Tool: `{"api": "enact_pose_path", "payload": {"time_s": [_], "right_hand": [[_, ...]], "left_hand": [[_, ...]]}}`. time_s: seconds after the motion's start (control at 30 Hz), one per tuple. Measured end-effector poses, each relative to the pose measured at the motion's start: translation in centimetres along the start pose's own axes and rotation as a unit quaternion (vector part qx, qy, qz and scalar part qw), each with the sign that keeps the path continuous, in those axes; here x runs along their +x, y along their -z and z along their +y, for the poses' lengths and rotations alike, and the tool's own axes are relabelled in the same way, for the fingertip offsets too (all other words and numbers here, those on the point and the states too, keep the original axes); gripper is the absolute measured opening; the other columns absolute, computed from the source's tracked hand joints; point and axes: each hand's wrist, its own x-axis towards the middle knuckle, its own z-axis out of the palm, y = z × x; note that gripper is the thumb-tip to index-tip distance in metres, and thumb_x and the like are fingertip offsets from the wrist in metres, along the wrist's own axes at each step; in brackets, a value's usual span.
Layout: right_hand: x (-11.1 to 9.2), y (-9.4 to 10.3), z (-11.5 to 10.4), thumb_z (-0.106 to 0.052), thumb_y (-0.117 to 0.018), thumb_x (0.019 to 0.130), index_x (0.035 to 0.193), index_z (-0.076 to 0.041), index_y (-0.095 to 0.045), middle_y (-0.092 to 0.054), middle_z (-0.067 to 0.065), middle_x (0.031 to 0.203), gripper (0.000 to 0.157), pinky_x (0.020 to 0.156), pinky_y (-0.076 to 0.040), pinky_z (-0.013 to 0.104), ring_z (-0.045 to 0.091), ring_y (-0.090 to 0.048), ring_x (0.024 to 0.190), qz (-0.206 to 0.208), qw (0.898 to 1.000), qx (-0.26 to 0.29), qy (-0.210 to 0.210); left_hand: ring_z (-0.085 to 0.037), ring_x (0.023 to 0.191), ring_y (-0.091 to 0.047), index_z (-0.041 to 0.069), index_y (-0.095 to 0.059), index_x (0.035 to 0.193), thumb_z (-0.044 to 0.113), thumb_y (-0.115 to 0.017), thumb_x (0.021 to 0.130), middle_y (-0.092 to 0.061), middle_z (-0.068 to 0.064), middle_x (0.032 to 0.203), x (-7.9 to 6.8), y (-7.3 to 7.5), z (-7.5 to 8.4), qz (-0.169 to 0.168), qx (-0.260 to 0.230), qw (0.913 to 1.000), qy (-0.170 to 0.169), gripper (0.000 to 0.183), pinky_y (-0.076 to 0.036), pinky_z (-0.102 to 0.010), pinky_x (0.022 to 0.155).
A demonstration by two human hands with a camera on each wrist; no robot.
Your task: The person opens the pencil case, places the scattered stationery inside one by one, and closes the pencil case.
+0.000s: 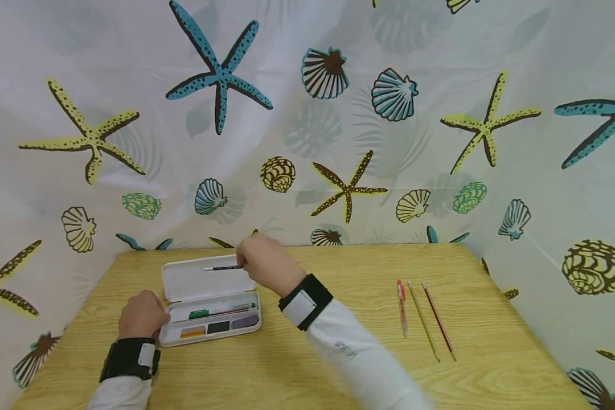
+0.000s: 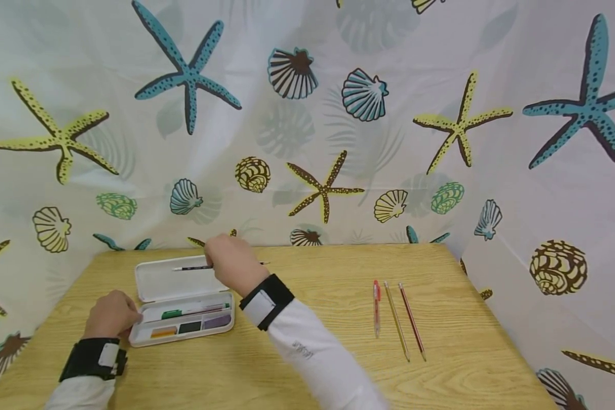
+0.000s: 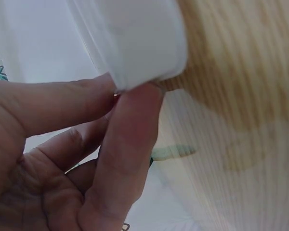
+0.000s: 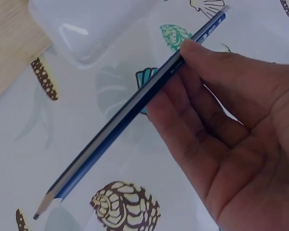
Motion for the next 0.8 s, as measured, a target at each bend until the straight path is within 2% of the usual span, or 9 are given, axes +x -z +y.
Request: {"api": "enact_pose_path", "payload": {"time_s": [0.23,0.57,0.77,0.8], "right_hand": [[0.9,-1.0,-1.6,-0.004,-0.072,0.093,0.097,-0.012,-0.079,-0.074,-0.004,0.096,0.011,0.075,-0.052,0.022,0.009,-0.066,0.085,-0.011,1.0,-0.004,0.014],[2.0,-3.6,-2.4,-0.004,-0.072,0.093,0.093,-0.015,-0.081,-0.075,-0.005,0.094,0.014,0.074,-0.051,0.019,0.008,-0.068,0.089,-0.005,0.999,-0.031,0.037],[2.8,-5.6,-2.8,-0.008,-0.076,0.091,0.089,-0.019,-0.079,-0.071,-0.009,0.088,0.012,0.063,-0.05,0.023,0.005,-0.063,0.078,-0.018,0.999,-0.045,0.015],[2.9,-5.9,-2.9,-0.009,-0.076,0.091,0.089,-0.019,-0.079,-0.071,-0.01,0.087,0.012,0.066,-0.051,0.024,0.004,-0.063,0.077,-0.021,0.999,-0.048,0.014]], "left_hand": [[-0.026,0.06,-0.056,-0.006,-0.066,0.078,0.005,-0.068,0.084,-0.056,-0.01,0.066,0.2,-0.2,-0.1,-0.001,-0.007,0.9999,0.009,0.012,-0.041,-0.033,0.053],[-0.025,0.059,-0.056,-0.005,-0.066,0.077,0.004,-0.068,0.084,-0.056,-0.01,0.065,0.3,-0.1,-0.1,-0.002,-0.006,0.9999,0.01,0.012,-0.041,-0.032,0.052],[-0.024,0.058,-0.056,-0.005,-0.066,0.077,0.004,-0.068,0.084,-0.056,-0.009,0.064,0.3,-0.1,-0.1,-0.006,-0.009,0.9998,0.014,0.012,-0.041,-0.031,0.052],[-0.025,0.059,-0.056,-0.005,-0.067,0.077,0.004,-0.068,0.084,-0.056,-0.009,0.065,0.3,-0.1,-0.1,-0.005,-0.009,0.9999,0.013,0.012,-0.041,-0.031,0.052]]}}
